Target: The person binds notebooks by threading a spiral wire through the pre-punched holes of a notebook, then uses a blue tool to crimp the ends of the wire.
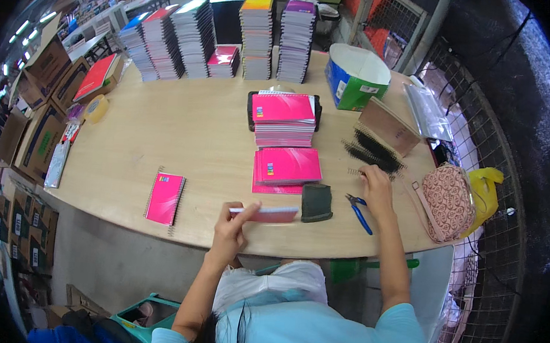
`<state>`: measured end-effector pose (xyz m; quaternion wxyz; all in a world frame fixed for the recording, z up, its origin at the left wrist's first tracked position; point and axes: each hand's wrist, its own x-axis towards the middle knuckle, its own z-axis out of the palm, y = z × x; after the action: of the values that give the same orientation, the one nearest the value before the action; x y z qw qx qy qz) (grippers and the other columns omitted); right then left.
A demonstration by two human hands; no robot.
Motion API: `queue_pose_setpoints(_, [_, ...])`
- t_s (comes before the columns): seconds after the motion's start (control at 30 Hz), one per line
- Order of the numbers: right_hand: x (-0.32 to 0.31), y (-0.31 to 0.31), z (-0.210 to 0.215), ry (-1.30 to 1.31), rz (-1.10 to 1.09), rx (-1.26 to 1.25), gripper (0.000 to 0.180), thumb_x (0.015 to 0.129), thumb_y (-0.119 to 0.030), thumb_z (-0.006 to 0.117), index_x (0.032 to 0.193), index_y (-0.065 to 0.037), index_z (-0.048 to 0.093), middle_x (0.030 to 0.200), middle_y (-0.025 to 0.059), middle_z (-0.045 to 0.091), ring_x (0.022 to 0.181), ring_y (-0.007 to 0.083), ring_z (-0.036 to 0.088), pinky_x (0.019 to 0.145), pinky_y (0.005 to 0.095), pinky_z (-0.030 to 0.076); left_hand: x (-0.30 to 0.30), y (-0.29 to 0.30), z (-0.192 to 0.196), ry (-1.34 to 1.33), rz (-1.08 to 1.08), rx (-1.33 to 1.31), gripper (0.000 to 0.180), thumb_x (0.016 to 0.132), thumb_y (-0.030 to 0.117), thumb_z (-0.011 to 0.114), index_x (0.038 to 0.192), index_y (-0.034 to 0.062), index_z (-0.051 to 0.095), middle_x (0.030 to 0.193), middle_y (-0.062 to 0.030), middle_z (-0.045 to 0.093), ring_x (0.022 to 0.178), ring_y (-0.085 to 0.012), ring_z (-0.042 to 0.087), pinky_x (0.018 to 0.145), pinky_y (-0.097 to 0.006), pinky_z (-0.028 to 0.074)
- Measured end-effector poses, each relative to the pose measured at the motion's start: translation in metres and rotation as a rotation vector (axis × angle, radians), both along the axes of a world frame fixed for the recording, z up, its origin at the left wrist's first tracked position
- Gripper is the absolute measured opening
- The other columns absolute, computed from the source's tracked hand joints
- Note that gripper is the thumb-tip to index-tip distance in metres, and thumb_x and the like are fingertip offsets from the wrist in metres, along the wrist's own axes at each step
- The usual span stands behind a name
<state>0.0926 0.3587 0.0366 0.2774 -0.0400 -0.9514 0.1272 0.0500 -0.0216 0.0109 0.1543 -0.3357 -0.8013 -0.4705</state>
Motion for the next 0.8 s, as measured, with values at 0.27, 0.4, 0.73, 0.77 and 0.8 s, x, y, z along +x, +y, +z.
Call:
queue_pose_setpoints(0.27, [0.043,-0.104,0.032,-0.194,0.408,-0.603,0.023,0.085,0.002,0.068,0.107,-0.004,0.073,0.093,0.0125,0.067,0.078,0.0267,0.066,0.07,0.0349,0.051,0.022,0.024,-0.013,-0.184,0.076,0.147,0.025,0.088,0.004,0.071,0.113,0.0068,0.068,0.106,-0.0144,0.048,0.094,-0.0266,0.053,0.082,-0.036,0.048])
queue_pose_setpoints(0.4, [0.038,-0.111,0.024,-0.187,0.435,-0.592,0.022,0.084,0.0,0.069,0.105,-0.004,0.074,0.092,0.0109,0.068,0.079,0.0244,0.066,0.067,0.0332,0.05,0.024,0.03,-0.02,-0.185,0.108,0.184,0.021,0.087,0.005,0.073,0.107,0.006,0.068,0.103,-0.0128,0.047,0.091,-0.0247,0.052,0.078,-0.035,0.047])
queue_pose_setpoints(0.73, [0.03,-0.103,0.017,-0.288,0.603,-0.698,0.019,0.086,-0.001,0.068,0.103,-0.003,0.074,0.09,0.012,0.068,0.075,0.0262,0.064,0.066,0.034,0.049,0.024,0.034,-0.016,-0.197,0.108,0.231,0.018,0.086,0.003,0.073,0.104,0.0042,0.068,0.101,-0.0135,0.047,0.092,-0.0256,0.051,0.077,-0.034,0.049])
queue_pose_setpoints(0.77, [0.031,-0.104,0.019,-0.289,0.603,-0.7,0.019,0.086,-0.001,0.068,0.103,-0.003,0.074,0.09,0.012,0.068,0.075,0.0262,0.064,0.066,0.034,0.049,0.024,0.034,-0.016,-0.207,0.116,0.228,0.018,0.086,0.003,0.073,0.104,0.004,0.068,0.102,-0.0137,0.047,0.093,-0.0257,0.052,0.077,-0.034,0.05])
queue_pose_setpoints(0.8, [0.032,-0.107,0.023,-0.328,0.599,-0.705,0.017,0.086,-0.003,0.069,0.103,-0.003,0.073,0.089,0.0119,0.067,0.076,0.0266,0.064,0.066,0.0346,0.049,0.024,0.034,-0.016,-0.218,0.124,0.225,0.018,0.086,0.003,0.073,0.104,0.0039,0.069,0.102,-0.0139,0.047,0.094,-0.0258,0.052,0.077,-0.034,0.05])
